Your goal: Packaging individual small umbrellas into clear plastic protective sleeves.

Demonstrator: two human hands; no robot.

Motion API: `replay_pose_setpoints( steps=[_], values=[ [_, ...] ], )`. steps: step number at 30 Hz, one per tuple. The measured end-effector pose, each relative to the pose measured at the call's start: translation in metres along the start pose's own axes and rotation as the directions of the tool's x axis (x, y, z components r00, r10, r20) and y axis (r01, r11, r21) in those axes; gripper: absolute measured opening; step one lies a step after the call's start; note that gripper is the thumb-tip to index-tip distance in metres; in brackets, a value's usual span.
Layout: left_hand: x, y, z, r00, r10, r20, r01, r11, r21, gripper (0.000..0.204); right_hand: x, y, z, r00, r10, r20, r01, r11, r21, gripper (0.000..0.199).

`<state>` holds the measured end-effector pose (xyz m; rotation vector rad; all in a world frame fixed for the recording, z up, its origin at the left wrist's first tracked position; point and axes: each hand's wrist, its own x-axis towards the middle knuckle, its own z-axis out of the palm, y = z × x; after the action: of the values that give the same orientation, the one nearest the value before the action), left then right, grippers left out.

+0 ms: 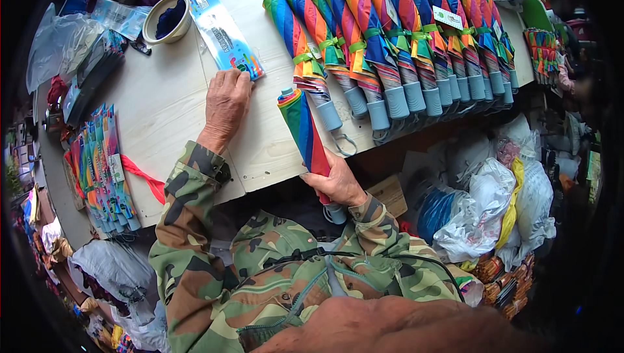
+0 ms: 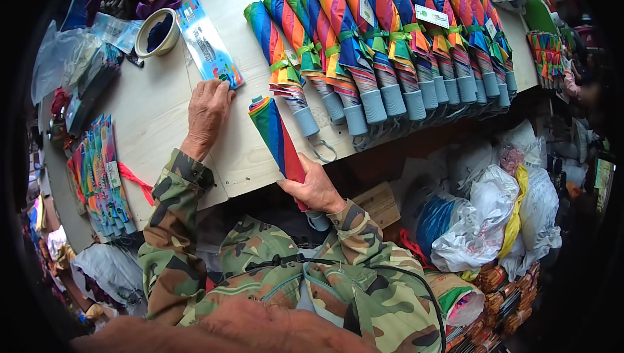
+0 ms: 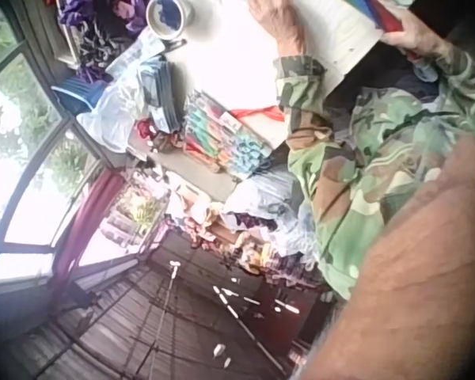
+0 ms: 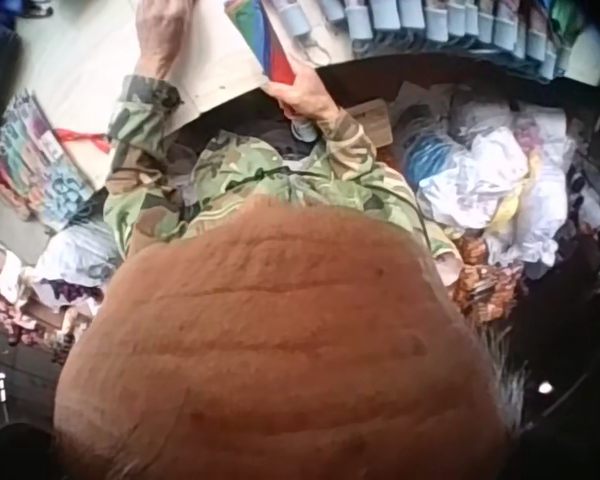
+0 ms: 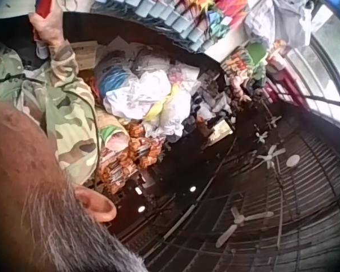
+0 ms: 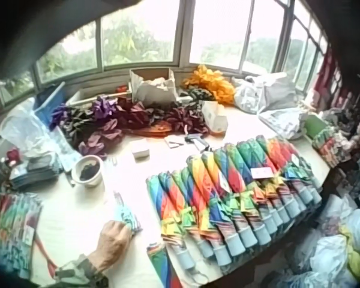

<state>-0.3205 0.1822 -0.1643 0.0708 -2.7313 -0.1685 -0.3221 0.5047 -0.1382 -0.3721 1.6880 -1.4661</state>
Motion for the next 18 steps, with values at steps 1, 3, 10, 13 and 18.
replay_pose_setpoints(
  steps=[1,3,10,13,18],
  values=[
    [-0.001,-0.001,0.002,1.000,0.004,0.000,-0.004,1.000,0.001,0.033,-0.001,-0.001,-0.001,0.999,0.032,0.009,-0.031,0.999,-0.006,0.053],
    [-0.003,-0.003,0.001,0.993,0.119,0.018,-0.120,0.987,0.107,0.022,-0.001,-0.001,-0.002,0.998,0.062,0.024,-0.062,0.998,-0.013,0.054],
    [-0.005,0.003,-0.003,0.983,0.166,-0.073,-0.156,0.979,0.129,0.021,0.000,0.004,-0.002,1.000,0.001,0.006,-0.001,1.000,-0.003,0.053],
    [-0.010,-0.004,-0.003,0.998,0.050,-0.036,-0.050,0.999,-0.001,0.018,-0.001,-0.001,-0.003,0.998,0.046,0.034,-0.046,0.999,0.014,0.054],
    [-0.007,0.008,-0.017,0.997,0.012,-0.076,-0.012,1.000,-0.004,0.016,-0.002,0.003,-0.002,1.000,0.005,0.021,-0.005,1.000,0.022,0.054]
  ],
)
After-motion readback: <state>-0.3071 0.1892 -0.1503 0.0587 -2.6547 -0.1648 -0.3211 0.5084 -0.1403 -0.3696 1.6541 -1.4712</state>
